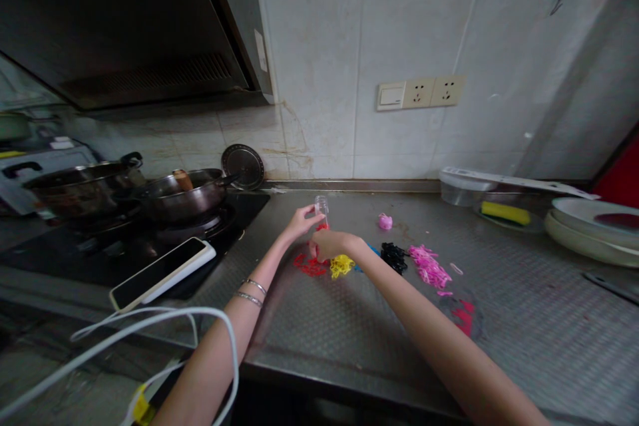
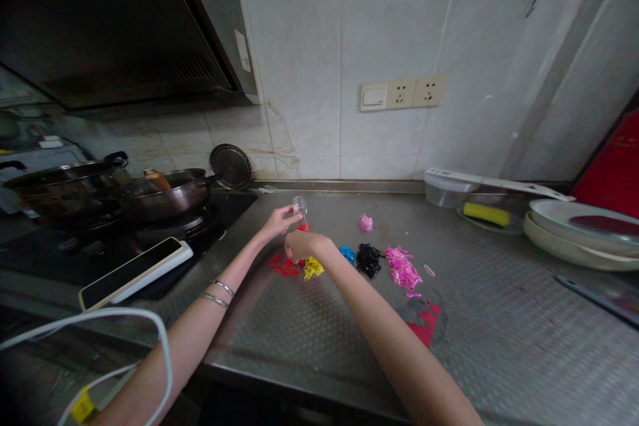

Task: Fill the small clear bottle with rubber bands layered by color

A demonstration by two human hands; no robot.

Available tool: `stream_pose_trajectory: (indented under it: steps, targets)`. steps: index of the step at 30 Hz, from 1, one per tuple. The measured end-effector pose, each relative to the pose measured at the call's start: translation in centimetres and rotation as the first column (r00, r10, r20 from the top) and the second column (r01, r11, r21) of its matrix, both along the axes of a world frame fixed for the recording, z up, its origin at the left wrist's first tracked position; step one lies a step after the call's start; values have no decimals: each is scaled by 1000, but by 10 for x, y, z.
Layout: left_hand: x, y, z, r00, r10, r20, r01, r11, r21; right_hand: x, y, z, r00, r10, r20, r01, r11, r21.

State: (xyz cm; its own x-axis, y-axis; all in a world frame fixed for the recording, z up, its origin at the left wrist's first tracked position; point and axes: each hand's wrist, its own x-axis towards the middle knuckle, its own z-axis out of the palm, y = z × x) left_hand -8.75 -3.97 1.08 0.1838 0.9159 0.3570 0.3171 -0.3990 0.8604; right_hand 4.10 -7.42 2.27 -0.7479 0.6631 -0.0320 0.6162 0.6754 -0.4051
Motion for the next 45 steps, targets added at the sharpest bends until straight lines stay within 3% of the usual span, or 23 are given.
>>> stream_pose_trajectory:
  steps: [3,5,12,16,21,26,28,39,45]
  targets:
    - [-2,4,-4,1000,-9,-19,8,1000,-11,3,3,0,995,91,33,-89,995,-54]
    - [-3,6,-7,1000,-13,-28,13,1000,-13,6,5,3,995,97,-36,-99,993,-57]
    - [-3,7,-3,999,-50,-1,50,995,85,21,6,20,959,-56,-279,-14,970,-242]
    - [-2,4,0,996,-83,25,81,994,68,28,11,29,912,-85,-402,-15,971,-239]
    - [4,-7,4,996,-38,79,40,999,-32,33,24,49,797,-143,-587,45,983,-179]
    - [6,-13,8,996,-6,84,10,999,-41,33,42,63,615,-297,-731,265,950,-163]
    - [6,-13,9,996,0,84,3,999,-35,31,49,62,579,-324,-749,330,932,-149]
    - [6,-13,9,997,2,80,1,999,-36,21,62,51,693,-266,-670,421,904,77]
    - [4,-9,6,998,-1,61,3,1000,-30,22,62,47,721,-243,-649,402,909,107]
